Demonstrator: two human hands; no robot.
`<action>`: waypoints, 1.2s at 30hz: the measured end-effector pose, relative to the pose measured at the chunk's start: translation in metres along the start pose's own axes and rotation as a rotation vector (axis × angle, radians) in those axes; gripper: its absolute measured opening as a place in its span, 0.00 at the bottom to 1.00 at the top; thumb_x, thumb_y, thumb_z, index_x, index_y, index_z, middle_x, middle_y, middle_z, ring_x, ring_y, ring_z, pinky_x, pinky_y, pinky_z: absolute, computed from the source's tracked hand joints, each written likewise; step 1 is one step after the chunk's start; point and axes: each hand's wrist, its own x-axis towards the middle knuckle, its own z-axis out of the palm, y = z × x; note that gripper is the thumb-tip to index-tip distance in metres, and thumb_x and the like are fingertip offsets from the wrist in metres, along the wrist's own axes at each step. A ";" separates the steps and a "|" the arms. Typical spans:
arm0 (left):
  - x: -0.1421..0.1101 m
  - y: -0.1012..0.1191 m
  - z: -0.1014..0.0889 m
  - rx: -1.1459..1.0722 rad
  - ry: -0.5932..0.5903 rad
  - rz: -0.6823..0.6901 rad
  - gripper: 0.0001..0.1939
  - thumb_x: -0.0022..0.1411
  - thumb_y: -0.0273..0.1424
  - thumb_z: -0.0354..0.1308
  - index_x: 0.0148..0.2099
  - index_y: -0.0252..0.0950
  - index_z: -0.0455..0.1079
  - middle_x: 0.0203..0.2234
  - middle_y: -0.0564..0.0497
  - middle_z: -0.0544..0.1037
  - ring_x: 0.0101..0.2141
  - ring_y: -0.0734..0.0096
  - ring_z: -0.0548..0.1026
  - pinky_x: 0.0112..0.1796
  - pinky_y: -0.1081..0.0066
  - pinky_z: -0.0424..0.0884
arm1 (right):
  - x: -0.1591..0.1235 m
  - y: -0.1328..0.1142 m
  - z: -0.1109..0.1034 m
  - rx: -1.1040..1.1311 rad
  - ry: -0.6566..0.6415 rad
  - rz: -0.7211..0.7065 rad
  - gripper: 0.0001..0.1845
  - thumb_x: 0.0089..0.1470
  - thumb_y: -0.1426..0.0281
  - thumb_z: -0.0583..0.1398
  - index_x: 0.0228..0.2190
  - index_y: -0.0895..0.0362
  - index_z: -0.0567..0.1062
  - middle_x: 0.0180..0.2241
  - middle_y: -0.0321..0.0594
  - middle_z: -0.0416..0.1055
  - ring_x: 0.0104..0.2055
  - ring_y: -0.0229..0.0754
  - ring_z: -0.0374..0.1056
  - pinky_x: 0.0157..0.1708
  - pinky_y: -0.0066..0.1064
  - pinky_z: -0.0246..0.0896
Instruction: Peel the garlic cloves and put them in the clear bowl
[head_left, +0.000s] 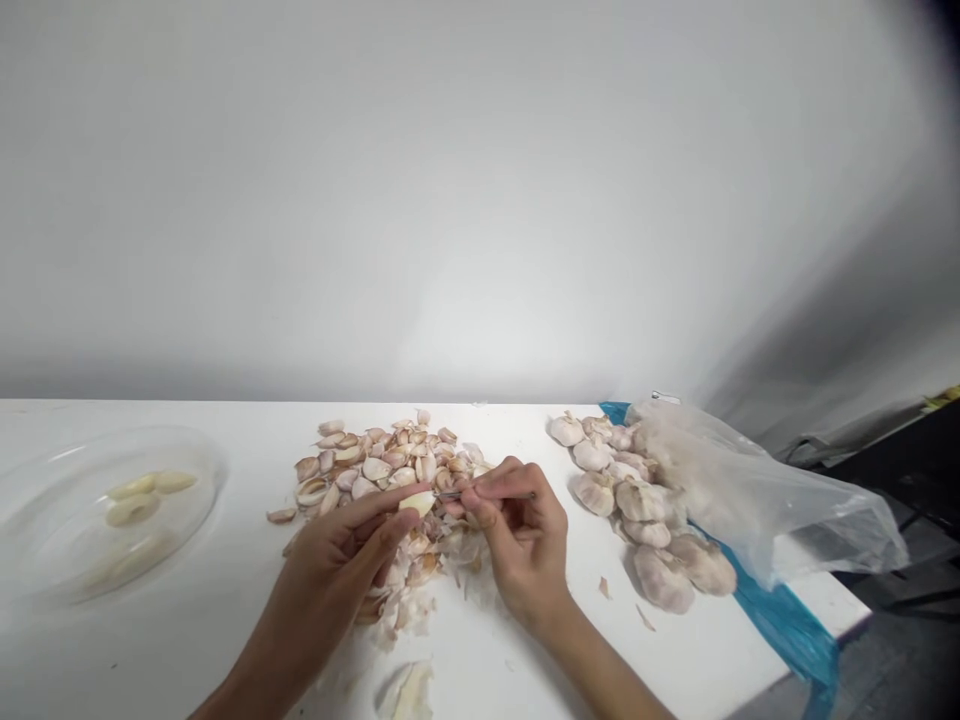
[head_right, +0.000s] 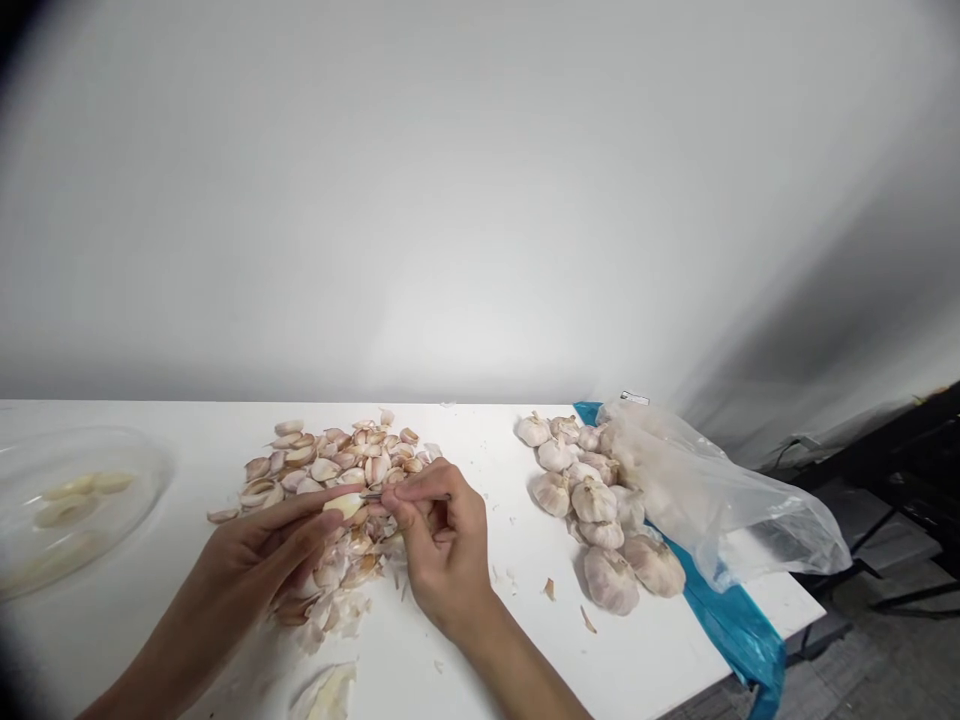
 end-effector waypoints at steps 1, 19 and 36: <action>0.000 0.000 -0.001 0.014 -0.002 0.017 0.30 0.57 0.52 0.65 0.53 0.36 0.79 0.18 0.58 0.60 0.21 0.76 0.58 0.21 0.77 0.55 | 0.001 0.000 0.000 0.011 0.005 0.018 0.07 0.62 0.77 0.64 0.37 0.53 0.74 0.35 0.35 0.72 0.34 0.38 0.78 0.34 0.31 0.76; 0.016 -0.005 -0.015 -0.050 -0.004 0.157 0.26 0.66 0.44 0.59 0.60 0.35 0.73 0.20 0.58 0.64 0.21 0.76 0.58 0.22 0.76 0.54 | 0.008 0.004 -0.018 -0.144 -0.333 0.403 0.08 0.62 0.62 0.65 0.39 0.51 0.73 0.36 0.37 0.74 0.34 0.38 0.72 0.36 0.31 0.70; 0.011 0.001 -0.015 0.223 0.143 0.473 0.12 0.62 0.31 0.64 0.48 0.38 0.80 0.31 0.50 0.77 0.22 0.76 0.63 0.24 0.75 0.62 | 0.001 0.014 -0.012 -0.248 -0.037 -0.121 0.07 0.61 0.75 0.64 0.41 0.53 0.74 0.40 0.42 0.77 0.45 0.45 0.77 0.39 0.34 0.76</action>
